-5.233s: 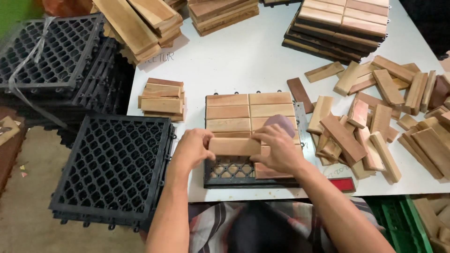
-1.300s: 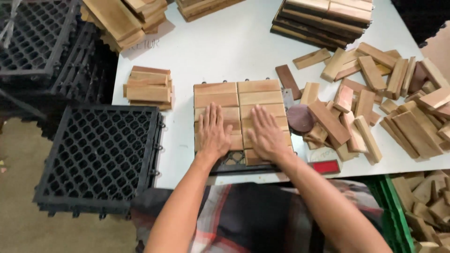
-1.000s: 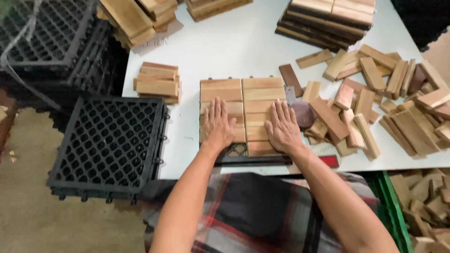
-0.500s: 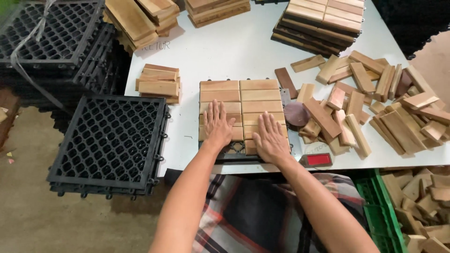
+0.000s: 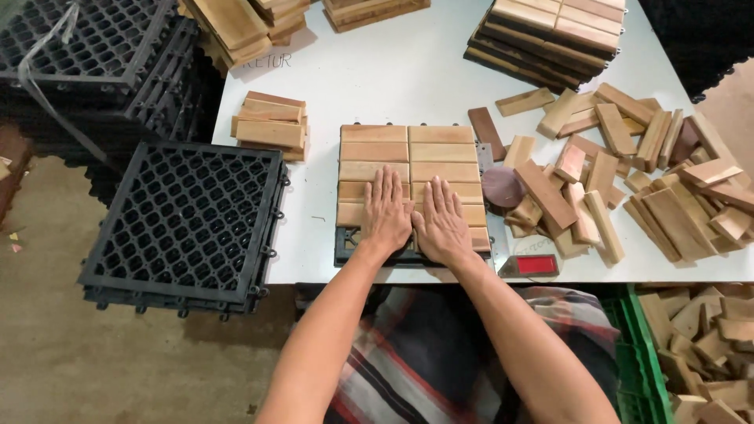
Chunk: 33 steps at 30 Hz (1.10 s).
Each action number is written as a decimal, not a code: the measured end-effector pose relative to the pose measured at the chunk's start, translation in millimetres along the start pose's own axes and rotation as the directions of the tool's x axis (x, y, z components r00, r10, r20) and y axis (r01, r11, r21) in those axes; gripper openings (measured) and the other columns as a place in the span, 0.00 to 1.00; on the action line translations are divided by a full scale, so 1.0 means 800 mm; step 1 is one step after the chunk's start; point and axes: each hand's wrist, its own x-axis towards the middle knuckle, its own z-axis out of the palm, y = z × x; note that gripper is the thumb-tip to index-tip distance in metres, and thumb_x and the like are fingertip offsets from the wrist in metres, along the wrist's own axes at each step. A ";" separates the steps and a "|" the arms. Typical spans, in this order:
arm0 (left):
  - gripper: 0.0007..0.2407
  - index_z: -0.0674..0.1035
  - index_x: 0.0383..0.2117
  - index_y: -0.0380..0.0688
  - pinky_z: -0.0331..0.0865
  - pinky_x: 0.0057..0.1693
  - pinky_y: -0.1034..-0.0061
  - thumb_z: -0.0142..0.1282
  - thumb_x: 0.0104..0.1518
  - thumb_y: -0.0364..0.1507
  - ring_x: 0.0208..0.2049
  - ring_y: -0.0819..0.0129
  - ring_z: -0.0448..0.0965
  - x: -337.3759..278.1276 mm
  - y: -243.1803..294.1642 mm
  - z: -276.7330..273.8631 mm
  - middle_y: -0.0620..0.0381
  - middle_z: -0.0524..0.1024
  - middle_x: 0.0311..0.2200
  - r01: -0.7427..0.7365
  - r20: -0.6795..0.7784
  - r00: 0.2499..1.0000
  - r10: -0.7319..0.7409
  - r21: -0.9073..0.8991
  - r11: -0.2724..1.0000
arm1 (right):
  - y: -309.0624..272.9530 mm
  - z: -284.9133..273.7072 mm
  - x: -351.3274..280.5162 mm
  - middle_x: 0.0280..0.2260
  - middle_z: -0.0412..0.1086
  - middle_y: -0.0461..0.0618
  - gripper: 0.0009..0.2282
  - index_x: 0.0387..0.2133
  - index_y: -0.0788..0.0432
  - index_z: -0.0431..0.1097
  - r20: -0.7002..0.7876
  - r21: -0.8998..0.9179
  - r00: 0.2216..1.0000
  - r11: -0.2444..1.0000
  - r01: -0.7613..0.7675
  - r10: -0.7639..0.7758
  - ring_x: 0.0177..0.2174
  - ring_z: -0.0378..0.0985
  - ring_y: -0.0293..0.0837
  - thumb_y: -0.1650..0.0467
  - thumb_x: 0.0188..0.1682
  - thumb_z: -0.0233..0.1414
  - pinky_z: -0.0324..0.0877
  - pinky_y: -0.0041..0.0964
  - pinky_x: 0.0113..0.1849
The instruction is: Sanding the edges of small wooden tiles and assembling them into a plastic interlocking grid.
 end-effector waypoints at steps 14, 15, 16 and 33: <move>0.30 0.51 0.71 0.40 0.37 0.73 0.49 0.35 0.66 0.43 0.74 0.48 0.39 0.000 0.001 -0.048 0.42 0.44 0.73 0.046 0.200 0.979 -0.045 -0.001 0.999 | 0.066 -0.005 -0.011 0.73 0.34 0.52 0.32 0.72 0.55 0.40 0.059 -0.036 0.998 0.999 0.039 -0.037 0.71 0.33 0.50 0.51 0.58 0.29 0.32 0.47 0.67; 0.29 0.54 0.71 0.43 0.40 0.73 0.49 0.38 0.65 0.42 0.74 0.47 0.41 0.005 -0.002 -0.060 0.43 0.45 0.73 0.016 0.219 0.976 -0.016 0.001 1.000 | 0.083 -0.013 -0.012 0.73 0.33 0.53 0.33 0.72 0.55 0.39 0.054 -0.064 0.999 0.998 -0.003 0.007 0.71 0.32 0.51 0.50 0.57 0.27 0.31 0.48 0.67; 0.29 0.54 0.71 0.43 0.40 0.73 0.49 0.38 0.65 0.42 0.74 0.47 0.41 0.004 -0.020 -0.065 0.43 0.45 0.73 0.009 0.215 0.977 -0.009 0.002 1.000 | 0.100 -0.008 -0.014 0.73 0.33 0.53 0.33 0.72 0.55 0.39 0.046 -0.064 0.999 0.998 -0.008 0.011 0.71 0.32 0.51 0.50 0.57 0.27 0.31 0.48 0.67; 0.32 0.55 0.72 0.44 0.37 0.72 0.47 0.38 0.63 0.48 0.73 0.45 0.43 0.019 -0.046 -0.017 0.41 0.45 0.73 -0.008 0.132 0.991 0.005 0.019 1.000 | 0.084 -0.019 -0.015 0.73 0.30 0.50 0.31 0.73 0.54 0.36 0.117 -0.050 0.992 0.998 -0.038 0.044 0.71 0.29 0.50 0.53 0.59 0.26 0.27 0.47 0.67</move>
